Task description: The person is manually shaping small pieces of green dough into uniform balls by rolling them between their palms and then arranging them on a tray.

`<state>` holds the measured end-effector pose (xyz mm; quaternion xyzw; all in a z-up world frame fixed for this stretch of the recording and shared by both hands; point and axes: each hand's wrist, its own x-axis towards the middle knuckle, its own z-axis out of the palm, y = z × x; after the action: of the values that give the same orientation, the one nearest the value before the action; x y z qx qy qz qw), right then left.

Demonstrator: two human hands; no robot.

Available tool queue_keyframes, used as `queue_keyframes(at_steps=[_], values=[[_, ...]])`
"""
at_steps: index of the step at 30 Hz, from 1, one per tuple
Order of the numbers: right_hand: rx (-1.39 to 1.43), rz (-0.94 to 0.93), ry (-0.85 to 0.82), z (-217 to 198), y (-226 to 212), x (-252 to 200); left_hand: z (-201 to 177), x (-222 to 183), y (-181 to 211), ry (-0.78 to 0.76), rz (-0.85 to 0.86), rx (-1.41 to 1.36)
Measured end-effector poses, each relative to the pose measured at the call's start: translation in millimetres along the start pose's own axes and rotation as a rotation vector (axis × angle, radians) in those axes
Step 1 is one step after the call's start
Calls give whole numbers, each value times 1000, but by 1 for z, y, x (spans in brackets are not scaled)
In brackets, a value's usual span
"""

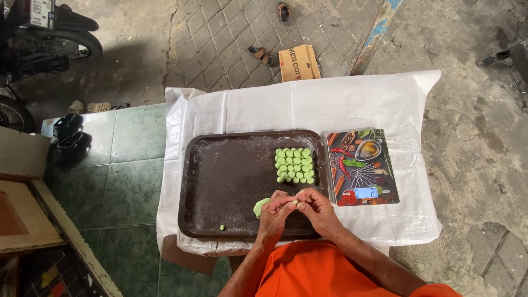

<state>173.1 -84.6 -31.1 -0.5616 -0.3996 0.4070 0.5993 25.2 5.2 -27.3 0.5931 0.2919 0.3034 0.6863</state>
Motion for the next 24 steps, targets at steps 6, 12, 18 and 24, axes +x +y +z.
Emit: queue_keyframes(at_steps=[6, 12, 18, 24], values=[[-100, -3, 70, 5, 5, 3, -1, -1, 0, 75, -4, -62], [-86, 91, 234, 6, 13, 2, 1, -1, -3, 133, 48, -36], [81, 3, 129, 2, 13, 0, 2, -3, -3, 36, 116, -88], [82, 57, 157, 5, 12, 3, -6, -5, -20, 59, 128, -104]])
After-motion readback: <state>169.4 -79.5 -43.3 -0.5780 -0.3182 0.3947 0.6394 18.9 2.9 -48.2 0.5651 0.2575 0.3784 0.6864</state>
